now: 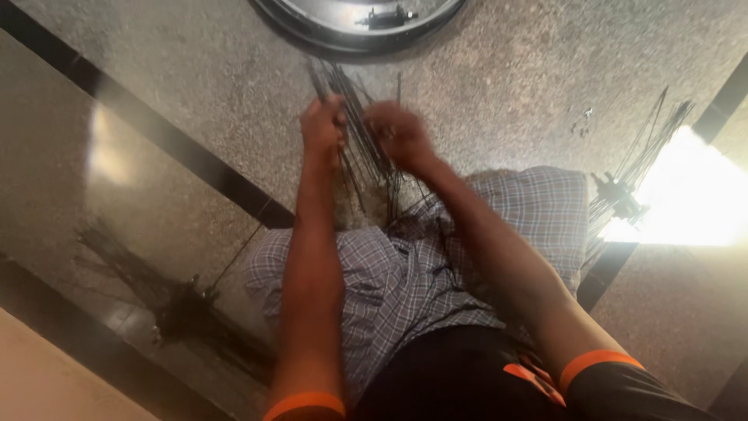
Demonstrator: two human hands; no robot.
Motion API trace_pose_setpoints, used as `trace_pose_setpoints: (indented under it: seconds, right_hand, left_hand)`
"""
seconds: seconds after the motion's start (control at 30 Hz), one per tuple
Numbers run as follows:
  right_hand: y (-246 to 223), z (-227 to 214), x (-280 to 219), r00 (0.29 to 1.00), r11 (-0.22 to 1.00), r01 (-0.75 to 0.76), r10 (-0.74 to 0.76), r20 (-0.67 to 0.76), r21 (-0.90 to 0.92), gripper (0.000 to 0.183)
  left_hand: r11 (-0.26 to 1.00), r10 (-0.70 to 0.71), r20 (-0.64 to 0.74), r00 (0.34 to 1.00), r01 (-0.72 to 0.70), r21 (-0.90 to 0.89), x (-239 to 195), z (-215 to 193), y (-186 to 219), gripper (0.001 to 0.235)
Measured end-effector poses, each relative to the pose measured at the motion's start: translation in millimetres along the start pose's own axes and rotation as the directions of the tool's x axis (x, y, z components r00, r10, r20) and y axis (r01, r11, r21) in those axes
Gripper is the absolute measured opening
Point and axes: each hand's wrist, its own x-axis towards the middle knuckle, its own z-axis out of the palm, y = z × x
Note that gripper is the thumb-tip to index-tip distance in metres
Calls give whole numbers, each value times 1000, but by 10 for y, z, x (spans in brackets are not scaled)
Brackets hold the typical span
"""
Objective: The person sits on the floor and gathers thin black wires into a bundle. They then use a small metal fastener to secure the bundle, twisting the fastener with their fingers to tighten it around the wires.
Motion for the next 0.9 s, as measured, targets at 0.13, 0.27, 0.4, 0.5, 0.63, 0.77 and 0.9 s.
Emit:
trace_pose_setpoints:
  seconds: [0.13,0.27,0.4,0.5,0.63,0.77,0.9]
  right_hand:
    - [386,-782,-403,903,848,-421,427,-54,-322,14]
    - [308,-1237,-920,799,644,-420,596,76,-639,19]
    - [104,-1178,-948,571,504,-448,797,197,-739,18]
    - [69,-912,-843,587,457,-322,783,204,-829,17]
    - [162,-713,-826,580,460,-382,795,180,-802,20]
    - [234,-682,-859,537,480,-562,831,145,-674,20]
    - [310,-606,-986,787,753,-445,587,190,-484,25]
  left_hand:
    - [999,41,-100,994,-38,24,114,-14,-53,18]
    - [668,475,-29,880,-339,663,338,19,-313,29]
    - [747,424,-41,905,-324,581,432,-8,-522,31]
    - [720,464,-58,884,-338,606,489,-48,-520,32]
    - [754,462,-79,883,-344,559,453,-62,-509,33]
    - [769,423,-90,902,-304,562,403,0,-426,38]
    - [776,403,-93,910,-287,561,370,33,-393,35]
